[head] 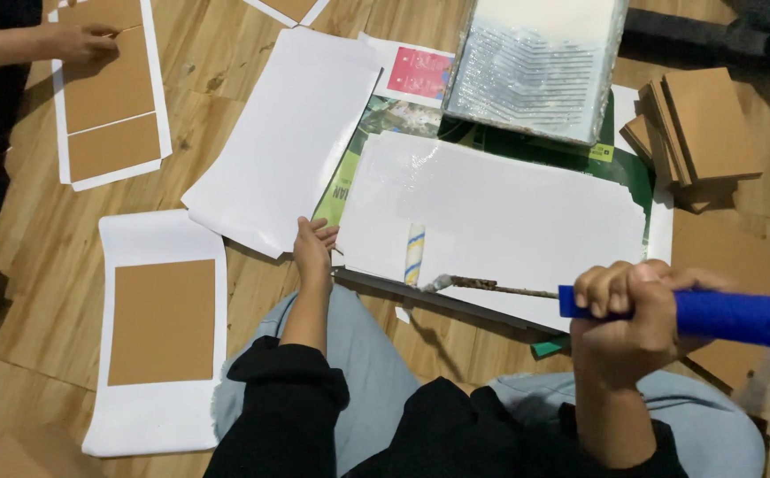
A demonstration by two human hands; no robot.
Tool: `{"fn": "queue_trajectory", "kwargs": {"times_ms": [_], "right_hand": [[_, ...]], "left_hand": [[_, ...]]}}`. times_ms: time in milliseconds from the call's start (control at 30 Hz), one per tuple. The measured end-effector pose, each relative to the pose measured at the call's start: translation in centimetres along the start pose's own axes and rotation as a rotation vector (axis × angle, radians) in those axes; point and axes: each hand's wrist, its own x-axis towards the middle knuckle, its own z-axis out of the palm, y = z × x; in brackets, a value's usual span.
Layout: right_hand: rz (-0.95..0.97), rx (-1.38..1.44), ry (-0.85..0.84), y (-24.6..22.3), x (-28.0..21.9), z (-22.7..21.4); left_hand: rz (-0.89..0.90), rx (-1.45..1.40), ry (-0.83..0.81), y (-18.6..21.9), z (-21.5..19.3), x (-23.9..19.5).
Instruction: The person uses a paint roller to apply a white adhesive from a tray onto a large white sheet of paper. They repeatedly roll the adhesive onto the paper, lift and flip the sheet, and continue applying the substance to ensure even coverage.
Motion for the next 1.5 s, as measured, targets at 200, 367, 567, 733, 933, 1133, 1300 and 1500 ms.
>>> {"fn": "queue_trajectory", "kwargs": {"times_ms": [200,367,567,733,933,1133,1300,1500], "right_hand": [[0.024,0.078,-0.082,0.0,-0.8,4.6],[-0.047,0.012,-0.209,0.3,0.6,1.8],[-0.018,-0.378,-0.106,-1.7,4.1,-5.8],[-0.276,-0.298,-0.07,0.3,3.8,-0.7],[0.026,0.18,-0.192,2.0,0.9,9.9],[0.124,0.226,-0.253,2.5,1.9,9.8],[-0.014,-0.024,-0.309,-0.7,3.3,7.0],[-0.005,0.127,-0.347,1.7,2.1,7.7]], "left_hand": [[0.012,0.039,-0.012,0.0,-0.1,0.3],[-0.064,-0.041,-0.019,1.3,-0.2,-1.3],[-0.068,-0.054,0.0,1.6,0.0,-1.1],[-0.14,-0.135,-0.004,1.4,0.0,-0.9],[-0.021,-0.281,0.122,1.1,0.0,-0.6],[-0.046,-0.464,0.152,2.5,-0.1,-1.4],[0.02,-0.423,0.168,1.8,-0.5,-1.0],[0.069,-0.285,0.124,2.7,0.6,-3.2]]}}
